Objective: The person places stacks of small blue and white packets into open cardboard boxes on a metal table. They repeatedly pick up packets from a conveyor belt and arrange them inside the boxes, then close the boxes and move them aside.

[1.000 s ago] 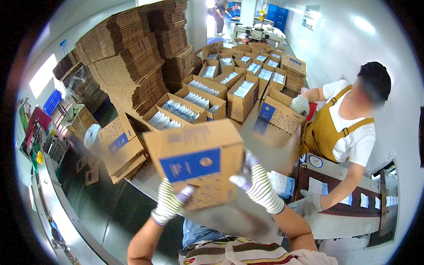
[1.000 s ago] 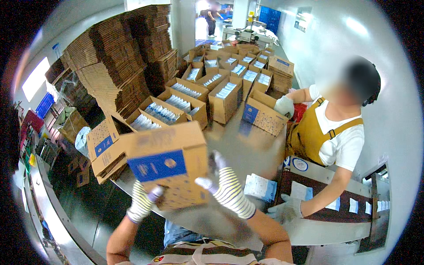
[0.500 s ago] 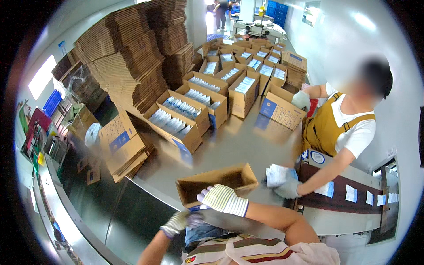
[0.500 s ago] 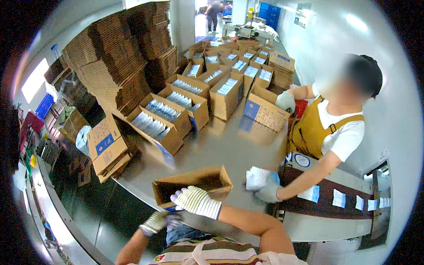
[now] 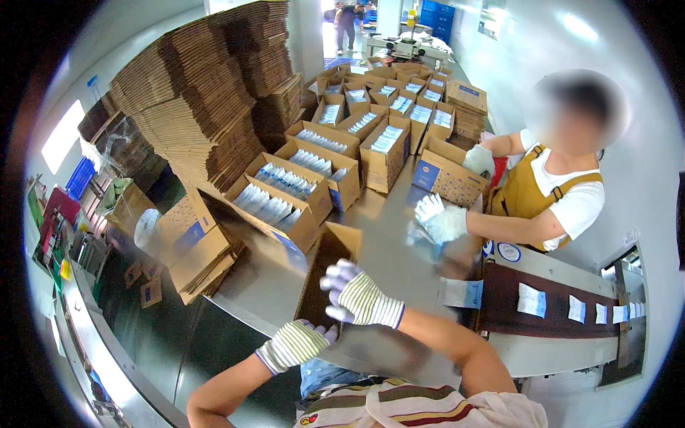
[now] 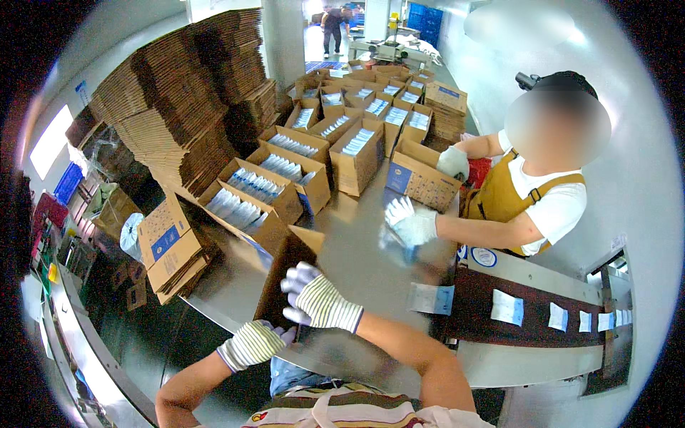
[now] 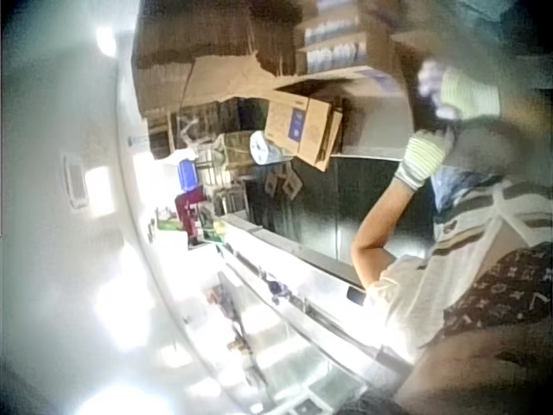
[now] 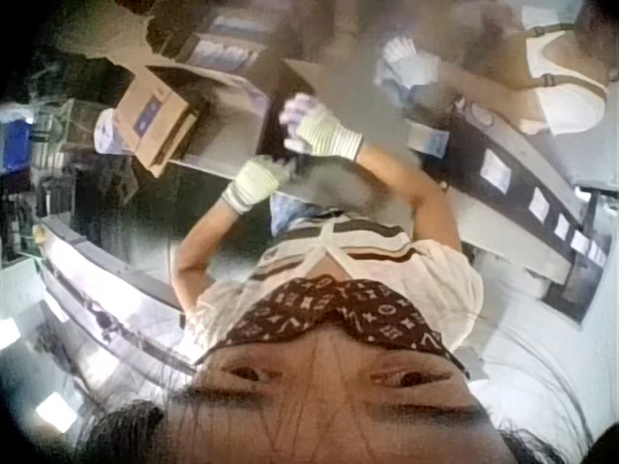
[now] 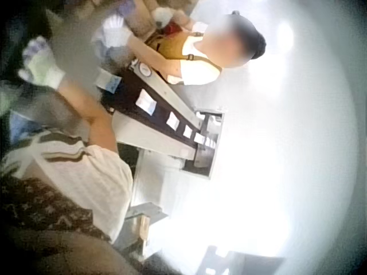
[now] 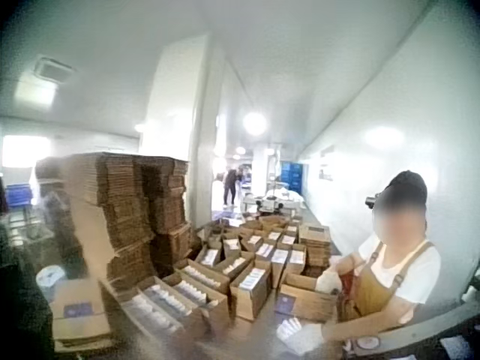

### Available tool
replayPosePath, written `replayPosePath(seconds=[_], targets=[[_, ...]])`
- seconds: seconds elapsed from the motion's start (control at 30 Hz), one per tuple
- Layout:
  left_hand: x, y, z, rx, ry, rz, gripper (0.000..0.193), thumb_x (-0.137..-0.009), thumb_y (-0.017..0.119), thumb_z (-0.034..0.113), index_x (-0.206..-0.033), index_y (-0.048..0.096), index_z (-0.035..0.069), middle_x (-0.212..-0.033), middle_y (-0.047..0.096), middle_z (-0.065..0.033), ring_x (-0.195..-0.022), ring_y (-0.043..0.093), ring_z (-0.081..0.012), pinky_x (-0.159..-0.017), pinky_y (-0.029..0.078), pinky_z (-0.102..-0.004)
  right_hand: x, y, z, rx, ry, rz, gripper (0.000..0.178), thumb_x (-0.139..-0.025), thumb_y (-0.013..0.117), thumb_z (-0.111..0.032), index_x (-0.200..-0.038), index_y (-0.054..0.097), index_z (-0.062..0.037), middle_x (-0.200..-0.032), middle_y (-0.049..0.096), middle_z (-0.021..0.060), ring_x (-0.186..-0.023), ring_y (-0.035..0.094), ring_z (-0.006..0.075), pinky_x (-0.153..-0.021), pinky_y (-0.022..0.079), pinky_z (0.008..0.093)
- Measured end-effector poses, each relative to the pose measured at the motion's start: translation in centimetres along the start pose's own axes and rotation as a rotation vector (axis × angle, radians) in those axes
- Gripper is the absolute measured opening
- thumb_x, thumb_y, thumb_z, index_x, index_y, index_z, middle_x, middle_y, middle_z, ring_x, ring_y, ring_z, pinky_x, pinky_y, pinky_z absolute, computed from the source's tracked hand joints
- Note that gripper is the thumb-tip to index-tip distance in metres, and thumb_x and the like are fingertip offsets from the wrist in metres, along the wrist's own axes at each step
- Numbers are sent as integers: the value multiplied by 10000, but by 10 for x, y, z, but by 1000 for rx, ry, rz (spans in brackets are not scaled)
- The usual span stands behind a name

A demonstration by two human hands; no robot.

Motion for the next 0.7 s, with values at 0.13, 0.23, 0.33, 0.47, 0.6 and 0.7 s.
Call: replayPosePath(seconds=[0.13,0.23,0.33,0.47,0.6,0.7], targets=[[-22,3,-1,-43,-198,41,457,-826,578,287,-1183,573,3,-546,533,-21,-453,545,-187,-446,441,-325,40,12,39,-289,552,264,429,-903,544,-294,-1254,489,-53,-1506,261,209,-1385,260,396,-1142,202,510],[-21,7,-10,-34,-314,30,560,-833,622,333,-1274,526,1,-527,543,-35,-440,543,-212,-443,441,-345,40,19,38,-492,585,382,525,-954,491,-283,-1406,369,-47,-1543,197,214,-1432,190,369,-1165,172,443],[-15,9,-13,51,-387,-17,660,-768,676,245,-1356,465,31,-565,568,-64,-471,557,-253,-464,448,-386,31,3,32,-455,568,358,593,-955,483,-269,-1461,275,-40,-1540,198,222,-1427,211,367,-1165,188,420],[-25,9,-13,83,-418,92,644,-749,715,253,-1319,518,28,-617,544,-47,-535,548,-218,-559,456,-372,39,5,41,-457,574,404,545,-933,509,-240,-1416,354,-38,-1511,277,216,-1393,274,393,-1145,219,474],[-29,8,-13,157,-431,146,605,-746,719,217,-1285,537,10,-634,570,-81,-545,550,-260,-567,463,-404,43,11,46,-452,613,404,537,-932,500,-274,-1408,370,-64,-1511,296,188,-1388,286,389,-1149,222,481],[-31,9,-11,113,-421,140,638,-723,716,219,-1297,530,9,-622,539,-43,-545,540,-215,-580,462,-359,46,14,49,-462,611,403,530,-939,488,-291,-1413,371,-87,-1519,287,175,-1390,282,391,-1151,220,483]])
Point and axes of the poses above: each hand's wrist, its own x-axis away from the middle knuckle, its own y-axis out of the palm, z = x × y, the point moved 8 cm from there along -x, towards the middle knuckle
